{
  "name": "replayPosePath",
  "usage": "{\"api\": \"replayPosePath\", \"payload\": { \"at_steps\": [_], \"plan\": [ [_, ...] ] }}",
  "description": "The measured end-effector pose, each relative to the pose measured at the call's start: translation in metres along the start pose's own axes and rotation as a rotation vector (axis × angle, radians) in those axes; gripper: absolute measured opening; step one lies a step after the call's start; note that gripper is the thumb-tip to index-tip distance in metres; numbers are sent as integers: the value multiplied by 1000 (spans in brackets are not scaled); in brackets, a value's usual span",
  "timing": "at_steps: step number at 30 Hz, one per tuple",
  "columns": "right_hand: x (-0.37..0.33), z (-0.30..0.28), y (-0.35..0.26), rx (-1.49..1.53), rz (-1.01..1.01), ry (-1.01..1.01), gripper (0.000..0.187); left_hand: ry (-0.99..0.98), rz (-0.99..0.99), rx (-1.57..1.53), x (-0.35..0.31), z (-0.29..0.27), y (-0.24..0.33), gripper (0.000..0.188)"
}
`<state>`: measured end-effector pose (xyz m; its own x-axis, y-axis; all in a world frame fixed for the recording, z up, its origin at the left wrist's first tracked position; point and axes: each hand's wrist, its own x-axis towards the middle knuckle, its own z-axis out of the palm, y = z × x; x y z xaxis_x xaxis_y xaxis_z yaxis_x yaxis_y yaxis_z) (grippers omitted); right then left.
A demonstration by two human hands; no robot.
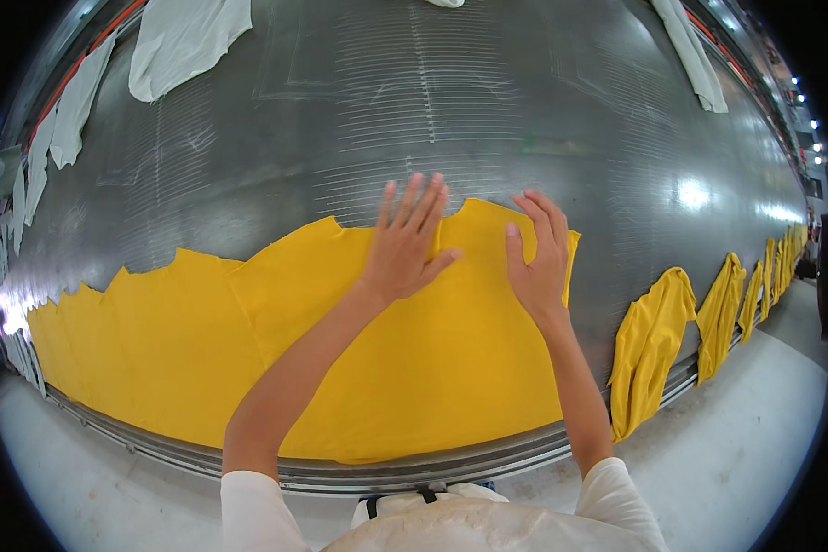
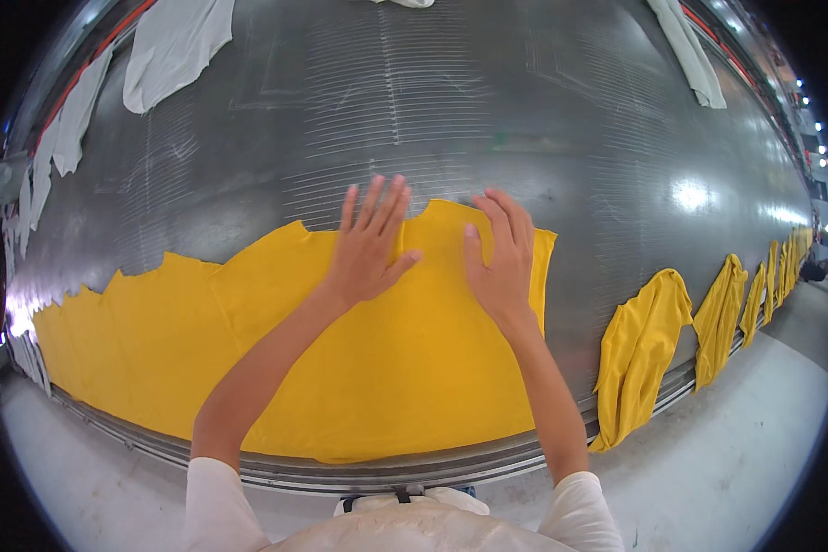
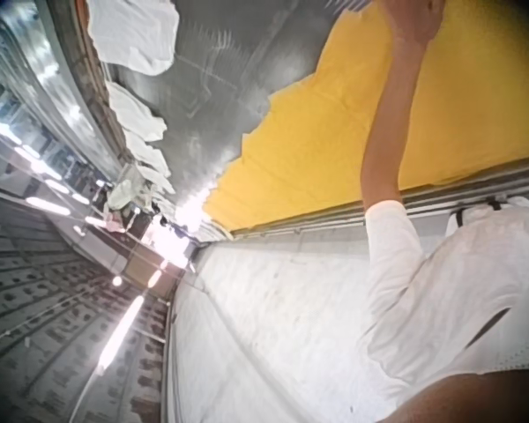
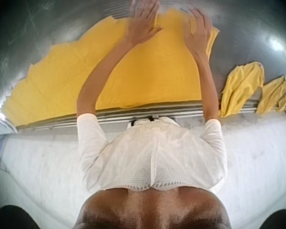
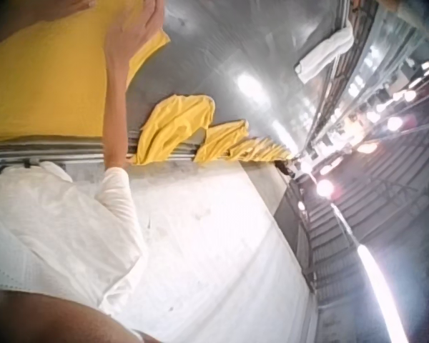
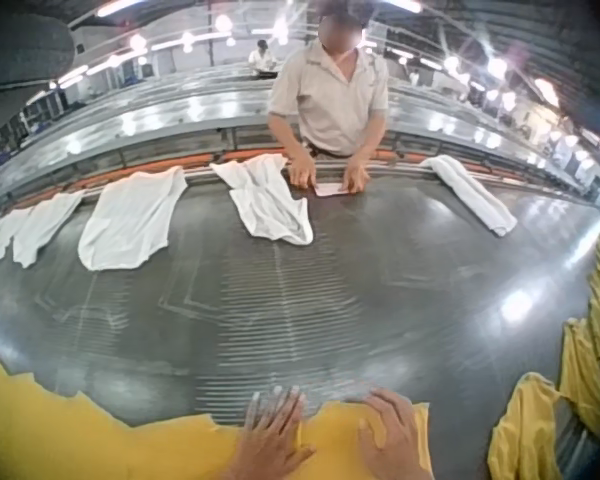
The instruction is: The person repeatedly picks up yellow garments from a conveyor belt, unfolds them, and smooths them flat with both hands. The person then folds each garment and places it back on the belt. The process is repeated for multiple garments throughout the clip.
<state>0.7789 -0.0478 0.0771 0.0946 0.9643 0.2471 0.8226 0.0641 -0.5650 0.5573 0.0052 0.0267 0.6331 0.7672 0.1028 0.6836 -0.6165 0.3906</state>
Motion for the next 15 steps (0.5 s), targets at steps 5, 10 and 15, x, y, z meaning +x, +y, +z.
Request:
{"api": "replayPosePath", "payload": {
  "at_steps": [5,10,15],
  "plan": [
    [-30,-9,24,-153,102,-98,53,-7,-107,26,-34,5,12,84],
    [-37,-15,46,-318,249,-74,67,-190,18,-43,-128,2,42,86],
    [-76,-37,84,-348,526,110,70,-474,281,-115,-209,5,67,83]
  ]
}}
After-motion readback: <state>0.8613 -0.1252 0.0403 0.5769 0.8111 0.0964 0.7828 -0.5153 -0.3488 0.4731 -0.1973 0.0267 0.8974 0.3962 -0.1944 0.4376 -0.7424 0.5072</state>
